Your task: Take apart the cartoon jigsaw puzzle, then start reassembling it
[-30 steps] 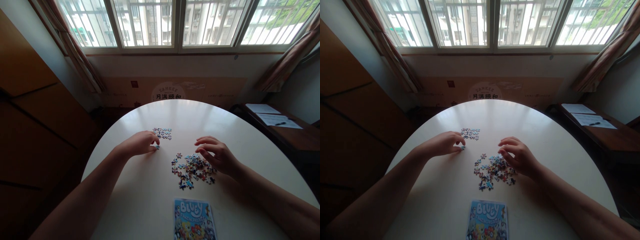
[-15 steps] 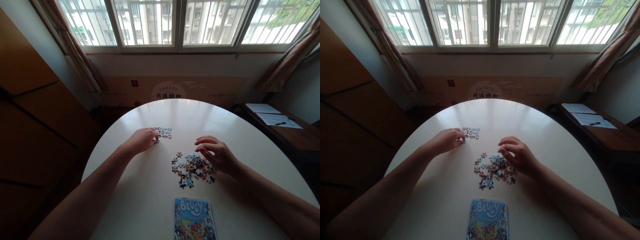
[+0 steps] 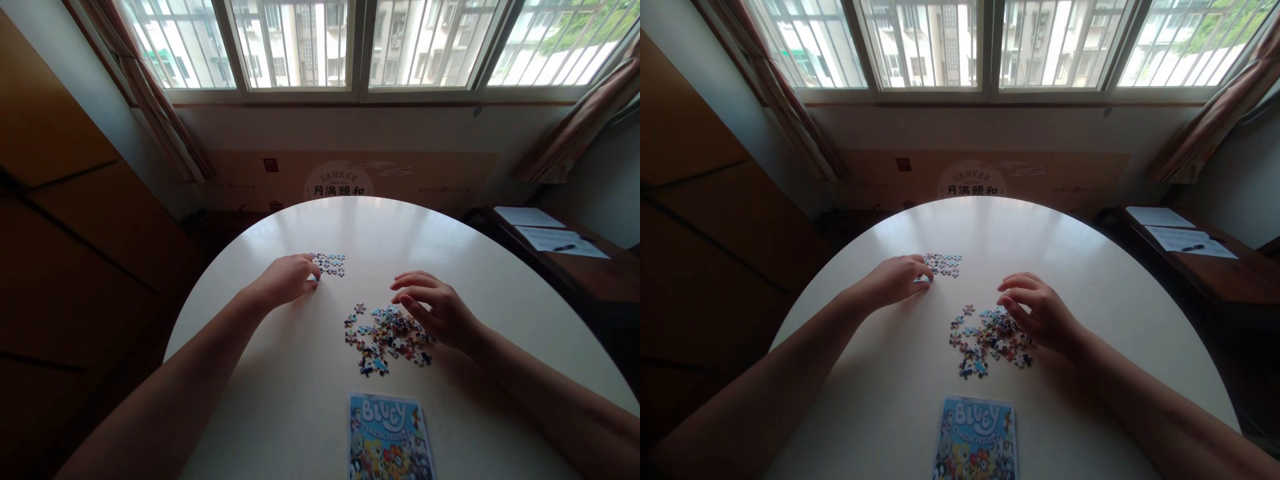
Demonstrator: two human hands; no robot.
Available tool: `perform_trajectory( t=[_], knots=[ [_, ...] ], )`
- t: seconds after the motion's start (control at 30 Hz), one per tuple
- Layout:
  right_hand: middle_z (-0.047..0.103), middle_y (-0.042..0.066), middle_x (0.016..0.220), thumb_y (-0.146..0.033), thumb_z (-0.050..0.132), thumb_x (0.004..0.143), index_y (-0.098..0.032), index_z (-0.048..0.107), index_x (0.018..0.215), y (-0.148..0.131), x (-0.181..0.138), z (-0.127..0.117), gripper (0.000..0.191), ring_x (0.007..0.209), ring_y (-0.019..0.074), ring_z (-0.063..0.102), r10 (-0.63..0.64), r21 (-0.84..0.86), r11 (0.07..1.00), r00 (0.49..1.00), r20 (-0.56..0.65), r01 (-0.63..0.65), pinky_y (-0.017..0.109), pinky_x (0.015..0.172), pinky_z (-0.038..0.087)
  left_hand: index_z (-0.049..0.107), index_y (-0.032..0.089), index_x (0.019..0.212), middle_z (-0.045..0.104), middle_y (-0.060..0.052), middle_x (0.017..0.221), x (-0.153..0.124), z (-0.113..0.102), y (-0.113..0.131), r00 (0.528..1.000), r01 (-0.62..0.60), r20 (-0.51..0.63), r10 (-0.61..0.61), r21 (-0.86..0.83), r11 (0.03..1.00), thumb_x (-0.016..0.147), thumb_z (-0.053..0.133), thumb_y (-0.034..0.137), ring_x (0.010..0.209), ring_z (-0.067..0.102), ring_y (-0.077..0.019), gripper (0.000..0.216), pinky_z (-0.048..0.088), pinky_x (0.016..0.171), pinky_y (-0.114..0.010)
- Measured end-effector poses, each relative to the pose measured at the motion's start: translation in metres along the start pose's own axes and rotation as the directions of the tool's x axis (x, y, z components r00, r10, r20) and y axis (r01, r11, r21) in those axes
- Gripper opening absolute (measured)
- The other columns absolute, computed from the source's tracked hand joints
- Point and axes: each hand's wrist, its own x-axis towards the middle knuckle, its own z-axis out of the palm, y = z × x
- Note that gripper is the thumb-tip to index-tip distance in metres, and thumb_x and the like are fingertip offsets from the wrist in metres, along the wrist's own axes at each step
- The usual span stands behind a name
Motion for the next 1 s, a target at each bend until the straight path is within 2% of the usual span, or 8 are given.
perform_trajectory(
  t=[0.37, 0.5, 0.63, 0.77, 0.9, 1.0],
  knots=[
    [0.069, 0.006, 0.103, -0.028, 0.053, 0.098, -0.02, 0.073, 0.089, 0.002, 0.0, 0.001, 0.023, 0.106, 0.0191, 0.062, 0.05, -0.026, 0.998, 0.998, 0.029, -0.049, 0.038, 0.093, 0.052, 0.077, 0.022, 0.093, 0.07, -0.006, 0.103, 0.005, 0.009, -0.004, 0.997, 0.043, -0.057, -0.043, -0.008, 0.999, 0.085, 0.061, 0.026, 0.083, 0.065, -0.0195, 0.019, 0.047, 0.069, -0.027],
    [0.068, 0.007, 0.109, -0.031, 0.05, 0.099, -0.022, 0.073, 0.097, 0.006, -0.001, 0.003, 0.025, 0.11, 0.0204, 0.061, 0.055, -0.041, 0.998, 0.994, 0.09, -0.052, 0.041, 0.096, 0.052, 0.076, 0.022, 0.092, 0.069, -0.006, 0.102, 0.005, 0.01, -0.005, 0.997, 0.05, -0.066, -0.05, -0.004, 0.999, 0.085, 0.061, 0.027, 0.082, 0.065, -0.0192, 0.018, 0.047, 0.068, -0.026],
    [0.066, 0.008, 0.119, -0.034, 0.048, 0.1, -0.025, 0.073, 0.105, 0.008, -0.001, 0.004, 0.027, 0.118, 0.0223, 0.057, 0.022, -0.015, 1.0, 0.983, 0.184, -0.019, 0.045, 0.1, 0.05, 0.074, 0.019, 0.101, 0.068, -0.008, 0.106, 0.003, 0.008, -0.002, 0.996, 0.04, -0.077, -0.04, 0.001, 0.999, 0.087, 0.062, 0.029, 0.082, 0.065, -0.0206, 0.021, 0.048, 0.069, -0.028],
    [0.061, 0.007, 0.131, -0.037, 0.047, 0.101, -0.027, 0.075, 0.104, 0.006, 0.0, 0.003, 0.03, 0.129, 0.026, 0.051, -0.007, -0.004, 1.0, 0.96, 0.279, 0.008, 0.05, 0.103, 0.048, 0.071, 0.02, 0.112, 0.066, -0.009, 0.109, -0.001, 0.006, 0.02, 0.99, -0.051, -0.135, 0.048, -0.016, 0.999, 0.092, 0.06, 0.028, 0.08, 0.065, -0.0199, 0.025, 0.049, 0.07, -0.03],
    [0.055, 0.003, 0.141, -0.038, 0.048, 0.101, -0.031, 0.075, 0.105, 0.004, -0.001, 0.0, 0.029, 0.137, 0.0257, 0.045, -0.013, 0.016, 1.0, 0.937, 0.35, 0.008, 0.051, 0.108, 0.044, 0.072, 0.024, 0.114, 0.066, -0.006, 0.103, -0.004, 0.011, 0.049, 0.966, -0.252, -0.08, 0.247, -0.055, 0.966, 0.092, 0.061, 0.026, 0.078, 0.064, -0.0178, 0.025, 0.049, 0.067, -0.029],
    [0.055, 0.002, 0.141, -0.04, 0.048, 0.1, -0.031, 0.075, 0.106, 0.005, -0.001, -0.001, 0.029, 0.138, 0.0253, 0.043, -0.022, 0.041, 0.999, 0.938, 0.346, 0.008, 0.051, 0.11, 0.043, 0.072, 0.026, 0.114, 0.066, -0.006, 0.097, -0.003, 0.018, 0.055, 0.946, -0.32, -0.065, 0.316, -0.06, 0.945, 0.091, 0.061, 0.023, 0.077, 0.063, -0.0176, 0.026, 0.048, 0.066, -0.029]
  ],
)
